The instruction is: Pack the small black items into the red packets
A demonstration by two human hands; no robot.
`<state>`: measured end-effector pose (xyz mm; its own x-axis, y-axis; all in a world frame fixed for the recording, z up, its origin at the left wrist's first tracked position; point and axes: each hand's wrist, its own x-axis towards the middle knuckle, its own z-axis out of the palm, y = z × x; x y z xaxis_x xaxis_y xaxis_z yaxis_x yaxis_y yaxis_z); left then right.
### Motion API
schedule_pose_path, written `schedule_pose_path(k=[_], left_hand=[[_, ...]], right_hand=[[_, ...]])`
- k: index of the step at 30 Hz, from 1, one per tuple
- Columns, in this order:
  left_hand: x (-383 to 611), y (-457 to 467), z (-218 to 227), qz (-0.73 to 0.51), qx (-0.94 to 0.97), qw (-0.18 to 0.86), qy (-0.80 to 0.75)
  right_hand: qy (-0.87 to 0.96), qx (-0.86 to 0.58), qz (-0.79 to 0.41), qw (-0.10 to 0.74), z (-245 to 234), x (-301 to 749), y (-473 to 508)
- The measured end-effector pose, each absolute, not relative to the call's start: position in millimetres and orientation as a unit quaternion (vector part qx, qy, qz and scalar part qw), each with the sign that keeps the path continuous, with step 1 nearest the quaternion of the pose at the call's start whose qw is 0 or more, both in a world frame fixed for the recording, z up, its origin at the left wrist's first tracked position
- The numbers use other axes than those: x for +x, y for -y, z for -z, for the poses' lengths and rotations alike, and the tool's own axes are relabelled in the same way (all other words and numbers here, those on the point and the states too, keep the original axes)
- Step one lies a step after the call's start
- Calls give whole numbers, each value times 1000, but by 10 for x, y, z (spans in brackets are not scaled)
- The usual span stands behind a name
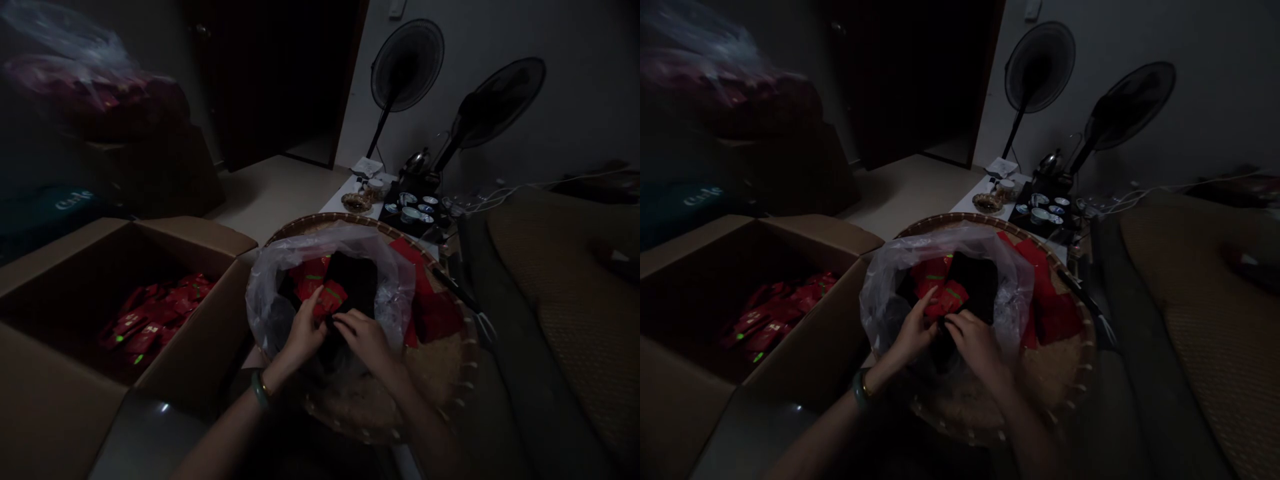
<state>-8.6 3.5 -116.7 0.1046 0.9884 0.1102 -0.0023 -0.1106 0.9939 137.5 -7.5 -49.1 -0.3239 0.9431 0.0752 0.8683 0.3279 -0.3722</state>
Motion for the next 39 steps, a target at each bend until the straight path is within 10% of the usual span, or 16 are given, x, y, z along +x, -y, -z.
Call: schedule_pose_path(k=[7,27,39], left_hand=[[-143,-54,1236,-501,530,518,-447],[-147,-19,1173,-491,508,575,-413],[-252,-93,1194,-324,590,663,-327]], right_hand=[[720,-624,-147,266,537,1561,65],[854,-510,-101,-23,456,1356,163],[810,-505,-267,137,265,1539,92]])
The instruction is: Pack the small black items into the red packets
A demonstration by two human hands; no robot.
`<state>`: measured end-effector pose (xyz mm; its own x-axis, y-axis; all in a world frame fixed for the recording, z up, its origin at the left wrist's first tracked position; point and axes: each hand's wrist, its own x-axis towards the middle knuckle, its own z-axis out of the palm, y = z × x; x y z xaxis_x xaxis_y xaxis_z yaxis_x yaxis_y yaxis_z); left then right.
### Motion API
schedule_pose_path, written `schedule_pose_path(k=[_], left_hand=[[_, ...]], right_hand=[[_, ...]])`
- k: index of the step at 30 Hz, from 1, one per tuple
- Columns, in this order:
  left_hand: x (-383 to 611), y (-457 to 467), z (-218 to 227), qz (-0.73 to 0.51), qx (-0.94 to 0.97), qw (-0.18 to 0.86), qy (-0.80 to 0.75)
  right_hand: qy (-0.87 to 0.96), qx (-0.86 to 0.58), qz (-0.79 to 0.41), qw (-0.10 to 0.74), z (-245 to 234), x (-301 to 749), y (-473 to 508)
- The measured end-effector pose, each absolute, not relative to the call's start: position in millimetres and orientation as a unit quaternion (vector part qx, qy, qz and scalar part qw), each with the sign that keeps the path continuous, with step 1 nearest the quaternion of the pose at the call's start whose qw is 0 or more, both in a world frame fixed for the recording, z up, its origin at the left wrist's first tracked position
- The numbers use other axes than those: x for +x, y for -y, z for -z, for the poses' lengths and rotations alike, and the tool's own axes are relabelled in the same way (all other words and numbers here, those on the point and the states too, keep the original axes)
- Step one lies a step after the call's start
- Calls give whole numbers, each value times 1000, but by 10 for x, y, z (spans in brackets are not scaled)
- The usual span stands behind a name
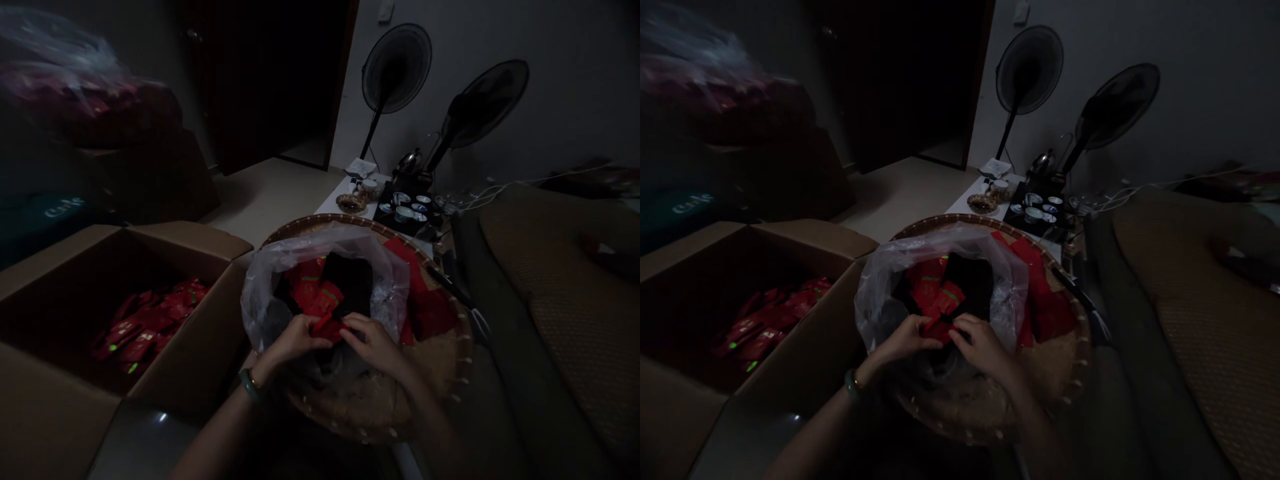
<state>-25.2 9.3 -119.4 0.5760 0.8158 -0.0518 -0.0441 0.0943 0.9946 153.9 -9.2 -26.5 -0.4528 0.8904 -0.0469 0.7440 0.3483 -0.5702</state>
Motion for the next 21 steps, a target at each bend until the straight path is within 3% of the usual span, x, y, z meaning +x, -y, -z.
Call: schedule_pose_path(k=[11,17,21], left_hand=[[-198,-5,1164,-365,578,643,-345],[-112,99,1175,-356,552,682,-321],[-93,120,1162,-382,509,693,-339]], right_hand=[[844,-496,-175,102,192,1470,201],[834,-496,-230,71,303,1501,146],[815,-515,-236,119,310,1538,141]])
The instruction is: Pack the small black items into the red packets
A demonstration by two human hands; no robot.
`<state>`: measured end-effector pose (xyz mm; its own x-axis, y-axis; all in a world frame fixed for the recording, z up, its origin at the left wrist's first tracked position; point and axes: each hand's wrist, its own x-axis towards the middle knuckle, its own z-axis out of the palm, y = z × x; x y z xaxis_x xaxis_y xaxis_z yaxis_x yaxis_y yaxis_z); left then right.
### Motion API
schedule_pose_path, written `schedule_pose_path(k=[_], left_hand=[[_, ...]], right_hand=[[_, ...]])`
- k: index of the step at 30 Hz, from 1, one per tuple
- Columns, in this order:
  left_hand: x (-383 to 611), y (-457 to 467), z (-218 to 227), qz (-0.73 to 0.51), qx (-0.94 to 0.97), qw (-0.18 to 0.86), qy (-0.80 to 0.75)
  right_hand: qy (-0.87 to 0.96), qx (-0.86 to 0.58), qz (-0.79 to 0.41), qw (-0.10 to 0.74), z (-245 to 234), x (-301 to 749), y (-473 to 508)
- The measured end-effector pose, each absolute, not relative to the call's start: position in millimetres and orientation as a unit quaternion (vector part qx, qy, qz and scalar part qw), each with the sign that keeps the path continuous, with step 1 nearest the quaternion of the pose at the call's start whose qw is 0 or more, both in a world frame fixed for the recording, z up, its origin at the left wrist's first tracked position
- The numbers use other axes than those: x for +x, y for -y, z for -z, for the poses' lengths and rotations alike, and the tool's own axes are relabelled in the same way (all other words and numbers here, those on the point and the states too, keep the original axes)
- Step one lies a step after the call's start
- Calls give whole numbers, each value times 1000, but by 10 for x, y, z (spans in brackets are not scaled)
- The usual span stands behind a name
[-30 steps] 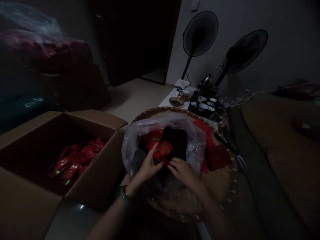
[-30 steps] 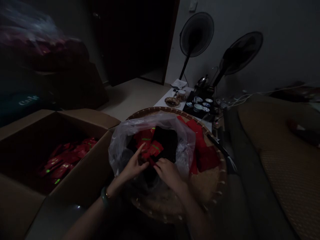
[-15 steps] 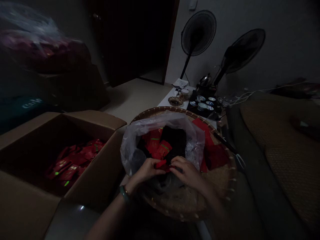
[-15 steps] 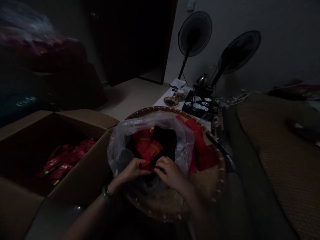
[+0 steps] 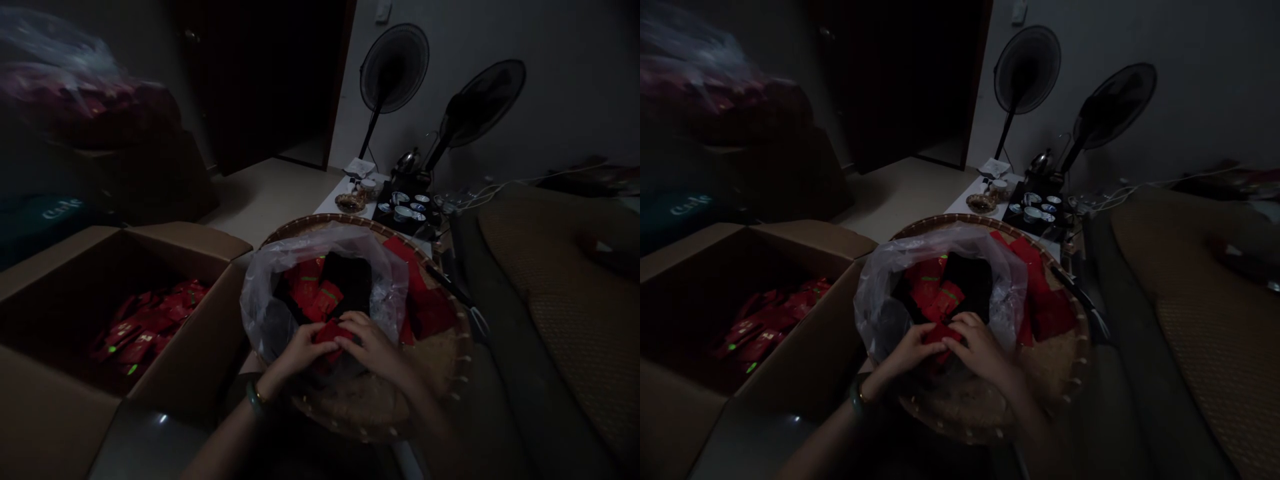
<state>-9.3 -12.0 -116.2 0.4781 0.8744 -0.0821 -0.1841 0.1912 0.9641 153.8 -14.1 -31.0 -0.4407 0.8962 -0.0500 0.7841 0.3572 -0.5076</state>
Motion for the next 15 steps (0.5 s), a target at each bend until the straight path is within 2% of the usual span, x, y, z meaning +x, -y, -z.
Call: schedule_pose_path(k=[3,8,15], left_hand=[[-77,119,1121,-390,493,693,-353],[-20,105,1118,-410,446,706,-366],[31,112,1205,-453,398,690,-399]], right_hand=[[794,-542,-231,150,313,1549,145],[805,-537,-231,106,349,1553,125],[796,-540,-256,99,465,1565,92]])
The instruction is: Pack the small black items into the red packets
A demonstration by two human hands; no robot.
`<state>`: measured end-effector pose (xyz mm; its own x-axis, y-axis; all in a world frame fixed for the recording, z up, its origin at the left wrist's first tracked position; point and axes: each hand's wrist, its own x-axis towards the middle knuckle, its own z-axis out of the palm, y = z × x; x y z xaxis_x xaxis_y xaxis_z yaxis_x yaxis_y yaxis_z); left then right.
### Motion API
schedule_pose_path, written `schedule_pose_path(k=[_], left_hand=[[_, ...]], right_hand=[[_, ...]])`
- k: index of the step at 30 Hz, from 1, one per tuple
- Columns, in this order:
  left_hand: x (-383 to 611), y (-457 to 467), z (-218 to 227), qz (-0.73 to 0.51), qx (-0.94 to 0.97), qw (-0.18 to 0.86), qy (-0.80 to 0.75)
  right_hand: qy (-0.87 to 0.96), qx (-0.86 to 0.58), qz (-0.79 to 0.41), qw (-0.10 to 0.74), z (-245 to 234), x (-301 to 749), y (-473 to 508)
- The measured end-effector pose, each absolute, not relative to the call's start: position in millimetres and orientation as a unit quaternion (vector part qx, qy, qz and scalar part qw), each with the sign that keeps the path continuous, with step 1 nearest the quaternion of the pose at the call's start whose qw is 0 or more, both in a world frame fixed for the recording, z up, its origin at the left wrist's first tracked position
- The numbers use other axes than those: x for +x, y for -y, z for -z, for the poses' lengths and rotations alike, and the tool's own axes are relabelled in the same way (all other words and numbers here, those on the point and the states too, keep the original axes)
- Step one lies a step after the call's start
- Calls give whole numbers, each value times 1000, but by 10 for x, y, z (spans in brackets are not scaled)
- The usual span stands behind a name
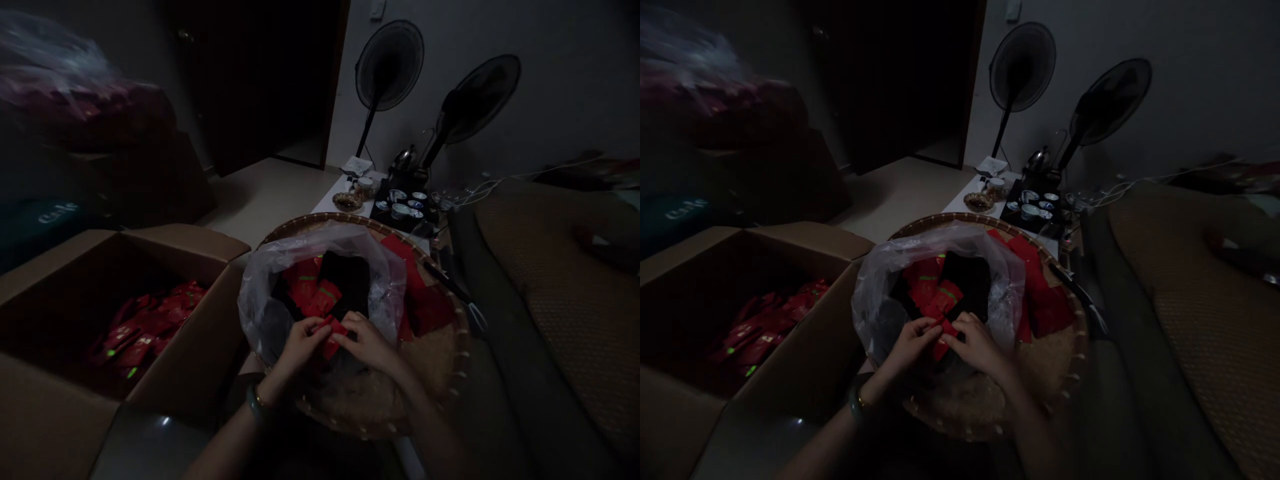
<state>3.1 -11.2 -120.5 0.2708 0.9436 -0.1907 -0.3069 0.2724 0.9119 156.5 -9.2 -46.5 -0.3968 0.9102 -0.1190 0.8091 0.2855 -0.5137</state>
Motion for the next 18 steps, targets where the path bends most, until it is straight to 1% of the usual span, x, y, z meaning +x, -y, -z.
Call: schedule_pose_path(k=[3,7,10,12,16,18], left_hand=[[31,124,1164,-448,403,692,-397],[22,139,1099,-457,375,711,-382],[22,143,1086,-470,336,724,-376],[21,140,1087,-485,320,717,-384],[7,136,1088,-499,305,698,-414],[-1,143,1093,-498,300,696,-421]], right_hand=[[778,-554,-274,114,510,1562,85],[723,-605,-284,177,545,1560,79],[705,-610,-293,214,567,1552,79],[708,-603,-294,222,573,1543,82],[728,-571,-319,203,578,1522,88],[711,-577,-338,219,607,1512,93]])
